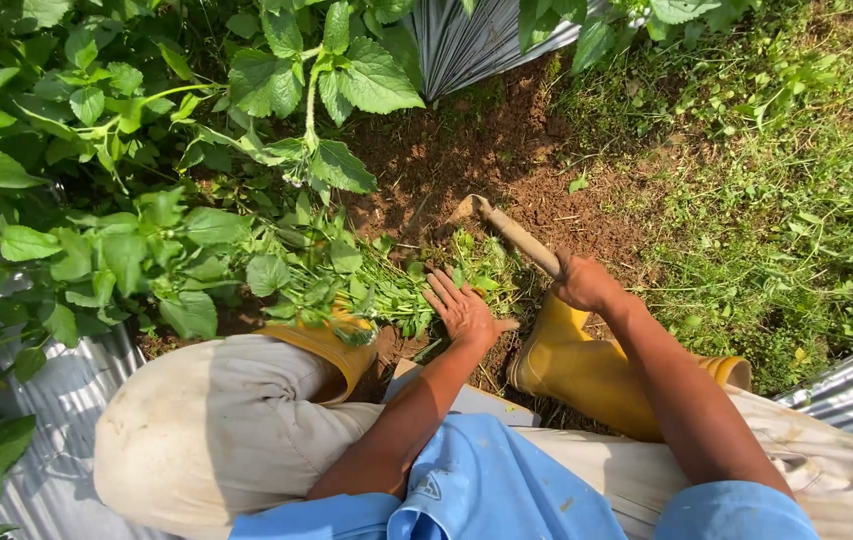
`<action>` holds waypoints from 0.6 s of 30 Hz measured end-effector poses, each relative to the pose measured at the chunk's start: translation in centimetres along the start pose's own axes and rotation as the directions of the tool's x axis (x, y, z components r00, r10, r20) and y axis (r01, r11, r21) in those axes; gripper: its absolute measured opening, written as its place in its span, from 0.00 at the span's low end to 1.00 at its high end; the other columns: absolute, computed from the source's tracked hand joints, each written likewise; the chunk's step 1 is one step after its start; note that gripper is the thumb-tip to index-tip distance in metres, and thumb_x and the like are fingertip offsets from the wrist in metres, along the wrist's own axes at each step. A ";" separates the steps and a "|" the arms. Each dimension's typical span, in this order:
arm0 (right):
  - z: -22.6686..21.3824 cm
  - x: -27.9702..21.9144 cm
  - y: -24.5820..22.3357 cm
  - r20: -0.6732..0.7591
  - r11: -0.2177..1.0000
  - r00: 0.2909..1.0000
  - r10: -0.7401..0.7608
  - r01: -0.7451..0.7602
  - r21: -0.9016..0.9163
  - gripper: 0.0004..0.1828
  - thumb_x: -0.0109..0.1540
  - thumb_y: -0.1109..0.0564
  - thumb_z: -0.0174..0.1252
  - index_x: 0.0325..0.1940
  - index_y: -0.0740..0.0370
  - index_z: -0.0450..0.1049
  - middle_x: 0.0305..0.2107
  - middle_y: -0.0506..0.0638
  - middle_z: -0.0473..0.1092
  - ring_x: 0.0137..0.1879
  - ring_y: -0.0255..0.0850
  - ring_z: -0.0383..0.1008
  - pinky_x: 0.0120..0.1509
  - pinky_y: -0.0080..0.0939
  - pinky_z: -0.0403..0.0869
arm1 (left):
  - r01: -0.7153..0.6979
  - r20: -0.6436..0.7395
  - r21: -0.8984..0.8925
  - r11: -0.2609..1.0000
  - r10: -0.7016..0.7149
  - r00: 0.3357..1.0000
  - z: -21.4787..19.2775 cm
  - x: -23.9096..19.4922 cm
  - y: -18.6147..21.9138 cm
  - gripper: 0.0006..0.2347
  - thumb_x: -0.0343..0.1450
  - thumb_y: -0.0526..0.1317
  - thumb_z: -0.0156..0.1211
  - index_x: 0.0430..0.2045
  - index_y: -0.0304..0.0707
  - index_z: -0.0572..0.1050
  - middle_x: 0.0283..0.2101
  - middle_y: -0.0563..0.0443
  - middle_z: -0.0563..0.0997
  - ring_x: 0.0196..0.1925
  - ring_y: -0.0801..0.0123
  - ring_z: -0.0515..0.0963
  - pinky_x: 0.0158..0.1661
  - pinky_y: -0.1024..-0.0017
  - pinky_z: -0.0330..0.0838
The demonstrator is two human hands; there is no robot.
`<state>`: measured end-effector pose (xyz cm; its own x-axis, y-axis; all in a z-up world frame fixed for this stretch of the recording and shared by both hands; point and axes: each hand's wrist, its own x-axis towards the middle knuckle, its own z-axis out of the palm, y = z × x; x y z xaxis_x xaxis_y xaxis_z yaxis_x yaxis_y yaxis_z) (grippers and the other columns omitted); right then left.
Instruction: The person pulls weeds from the ground by hand and uses a hoe to remove unwanted plants from the soil between rows of crops.
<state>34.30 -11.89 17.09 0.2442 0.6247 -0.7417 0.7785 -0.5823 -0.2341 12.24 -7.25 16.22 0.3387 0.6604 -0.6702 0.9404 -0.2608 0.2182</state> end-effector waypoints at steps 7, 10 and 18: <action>-0.1 -1.8 -0.6 -0.052 0.994 0.998 -0.038 0.043 0.100 0.22 0.57 0.54 0.59 0.54 0.62 0.70 0.43 0.69 0.77 0.56 0.66 0.77 0.63 0.64 0.74 | 0.022 -0.078 -0.044 0.999 -0.025 0.997 4.0 3.3 -0.1 0.56 0.56 0.58 0.76 0.67 0.19 0.45 0.72 0.15 0.40 0.76 0.27 0.33 0.67 0.31 0.14; -0.3 -0.5 0.0 -0.009 0.991 0.999 -0.034 0.035 0.129 0.19 0.60 0.55 0.57 0.54 0.62 0.72 0.43 0.68 0.78 0.56 0.64 0.78 0.63 0.60 0.76 | -0.034 -0.182 -0.011 0.999 0.031 0.983 3.6 4.8 -1.5 0.51 0.55 0.56 0.75 0.66 0.23 0.52 0.65 0.26 0.60 0.71 0.38 0.55 0.68 0.37 0.31; -0.5 -0.9 2.9 0.039 0.990 0.999 -0.027 0.022 0.140 0.21 0.57 0.54 0.59 0.52 0.65 0.74 0.43 0.68 0.78 0.56 0.66 0.77 0.60 0.63 0.75 | -0.227 -0.275 0.112 0.967 0.250 0.928 1.8 9.9 -3.6 0.22 0.57 0.35 0.62 0.42 0.48 0.63 0.43 0.49 0.70 0.48 0.58 0.75 0.61 0.49 0.56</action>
<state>36.59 -13.88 17.35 0.2001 0.6197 -0.7589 0.6949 -0.6358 -0.3360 12.13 -1.03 7.50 0.5579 0.7417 -0.3723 0.8293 -0.4811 0.2843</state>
